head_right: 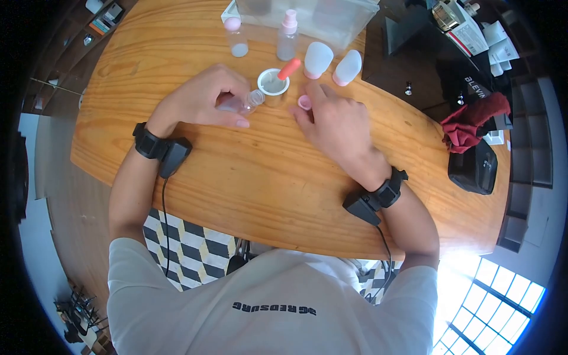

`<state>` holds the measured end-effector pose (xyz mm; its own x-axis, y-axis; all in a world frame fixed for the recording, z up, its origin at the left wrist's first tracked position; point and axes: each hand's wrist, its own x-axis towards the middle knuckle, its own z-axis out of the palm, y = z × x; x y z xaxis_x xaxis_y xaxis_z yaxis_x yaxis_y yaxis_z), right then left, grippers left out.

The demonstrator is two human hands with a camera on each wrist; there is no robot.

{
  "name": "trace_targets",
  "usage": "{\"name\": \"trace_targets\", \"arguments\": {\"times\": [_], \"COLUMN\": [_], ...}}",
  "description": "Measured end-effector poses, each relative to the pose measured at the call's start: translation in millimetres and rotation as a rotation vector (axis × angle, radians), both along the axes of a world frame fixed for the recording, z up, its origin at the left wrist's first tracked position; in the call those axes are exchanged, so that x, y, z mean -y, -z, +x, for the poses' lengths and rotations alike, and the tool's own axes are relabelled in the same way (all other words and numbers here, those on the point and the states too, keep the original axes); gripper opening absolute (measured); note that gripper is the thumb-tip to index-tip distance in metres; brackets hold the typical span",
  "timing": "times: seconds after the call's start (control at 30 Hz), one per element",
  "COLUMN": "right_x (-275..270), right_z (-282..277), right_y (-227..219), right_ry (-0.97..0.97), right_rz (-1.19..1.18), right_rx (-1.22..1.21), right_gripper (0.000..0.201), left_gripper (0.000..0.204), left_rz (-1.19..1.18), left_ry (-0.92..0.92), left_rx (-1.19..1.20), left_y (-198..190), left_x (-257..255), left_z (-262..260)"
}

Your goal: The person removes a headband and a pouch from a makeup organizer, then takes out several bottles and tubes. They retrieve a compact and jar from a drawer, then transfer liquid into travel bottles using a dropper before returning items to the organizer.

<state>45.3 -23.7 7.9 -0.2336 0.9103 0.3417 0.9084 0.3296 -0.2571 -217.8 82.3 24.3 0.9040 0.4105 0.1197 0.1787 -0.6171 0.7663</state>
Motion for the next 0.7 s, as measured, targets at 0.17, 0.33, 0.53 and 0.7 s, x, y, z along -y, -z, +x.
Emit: {"name": "trace_targets", "arguments": {"times": [0.17, 0.33, 0.53, 0.7], "right_x": [3.4, 1.7, 15.3, 10.9], "right_z": [-0.7, -1.6, -9.5, -10.0], "right_y": [-11.2, -8.3, -8.6, -9.5], "right_ry": [-0.001, -0.517, -0.642, -0.656], "right_rz": [-0.055, 0.042, -0.231, -0.159], "right_rx": [-0.333, -0.912, -1.013, -0.824], "right_gripper": [0.038, 0.036, 0.040, 0.042], "left_gripper": [0.037, 0.037, 0.037, 0.041], "left_rz": [-0.108, -0.122, -0.213, -0.219], "left_ry": [0.037, 0.123, 0.129, 0.129], "left_rx": [-0.021, -0.042, 0.047, 0.086], "left_y": [-7.5, -4.1, 1.4, 5.7], "left_x": [11.7, 22.8, 32.1, 30.7], "left_z": [5.3, 15.5, 20.4, 21.4]}}
